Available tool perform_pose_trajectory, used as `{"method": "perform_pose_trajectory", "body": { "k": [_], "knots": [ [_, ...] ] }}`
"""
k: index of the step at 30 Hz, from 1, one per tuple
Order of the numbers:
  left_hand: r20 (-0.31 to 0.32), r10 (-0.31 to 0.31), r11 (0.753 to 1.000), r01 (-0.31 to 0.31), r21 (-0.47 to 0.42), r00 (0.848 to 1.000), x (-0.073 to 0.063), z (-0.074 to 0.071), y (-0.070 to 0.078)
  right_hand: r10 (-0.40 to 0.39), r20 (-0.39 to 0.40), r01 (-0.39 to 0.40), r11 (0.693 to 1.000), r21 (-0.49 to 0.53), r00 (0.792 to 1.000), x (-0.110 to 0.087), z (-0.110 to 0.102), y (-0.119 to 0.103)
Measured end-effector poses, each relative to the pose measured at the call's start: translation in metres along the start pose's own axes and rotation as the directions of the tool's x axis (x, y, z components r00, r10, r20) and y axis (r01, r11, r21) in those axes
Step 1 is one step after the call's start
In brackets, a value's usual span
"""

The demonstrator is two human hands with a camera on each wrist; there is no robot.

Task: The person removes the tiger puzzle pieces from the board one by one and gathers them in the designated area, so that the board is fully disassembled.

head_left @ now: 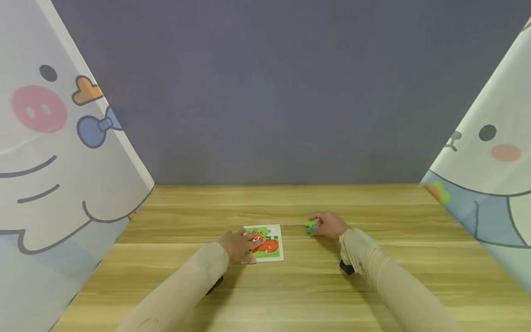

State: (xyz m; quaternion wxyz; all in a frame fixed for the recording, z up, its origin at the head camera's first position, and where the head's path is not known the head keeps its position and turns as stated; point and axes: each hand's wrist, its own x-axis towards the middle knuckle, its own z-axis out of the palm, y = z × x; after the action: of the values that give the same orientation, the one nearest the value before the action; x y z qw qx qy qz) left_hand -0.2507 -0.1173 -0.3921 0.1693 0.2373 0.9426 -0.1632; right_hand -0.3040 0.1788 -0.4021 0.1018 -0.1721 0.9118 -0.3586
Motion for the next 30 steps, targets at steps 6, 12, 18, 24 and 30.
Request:
{"method": "perform_pose_trajectory", "body": {
  "k": [6, 12, 18, 24, 30],
  "knots": [
    [0.02, -0.017, 1.0, 0.017, 0.026, 1.0, -0.001, -0.005, -0.001, -0.009, 0.008, 0.01, 1.0, -0.008, 1.0, -0.001, -0.004, 0.004],
    [0.032, -0.025, 0.999, 0.024, 0.033, 0.999, -0.002, -0.008, 0.0, -0.021, 0.017, 0.021, 1.0, 0.011, 1.0, -0.007, -0.011, 0.011],
    [0.022, -0.018, 1.0, 0.017, 0.018, 1.0, -0.002, -0.006, 0.002, 0.004, 0.017, -0.006, 0.994, 0.108, 1.0, -0.015, -0.018, 0.019],
    [0.016, -0.018, 1.0, 0.019, -0.002, 1.0, 0.0, -0.006, 0.002, 0.016, 0.011, -0.018, 0.982, 0.186, 1.0, -0.022, -0.027, 0.024],
    [0.022, -0.025, 1.0, 0.025, 0.007, 0.999, -0.001, -0.004, 0.002, 0.033, 0.015, -0.036, 0.972, 0.234, 0.999, -0.026, -0.031, 0.027]
  ]
}}
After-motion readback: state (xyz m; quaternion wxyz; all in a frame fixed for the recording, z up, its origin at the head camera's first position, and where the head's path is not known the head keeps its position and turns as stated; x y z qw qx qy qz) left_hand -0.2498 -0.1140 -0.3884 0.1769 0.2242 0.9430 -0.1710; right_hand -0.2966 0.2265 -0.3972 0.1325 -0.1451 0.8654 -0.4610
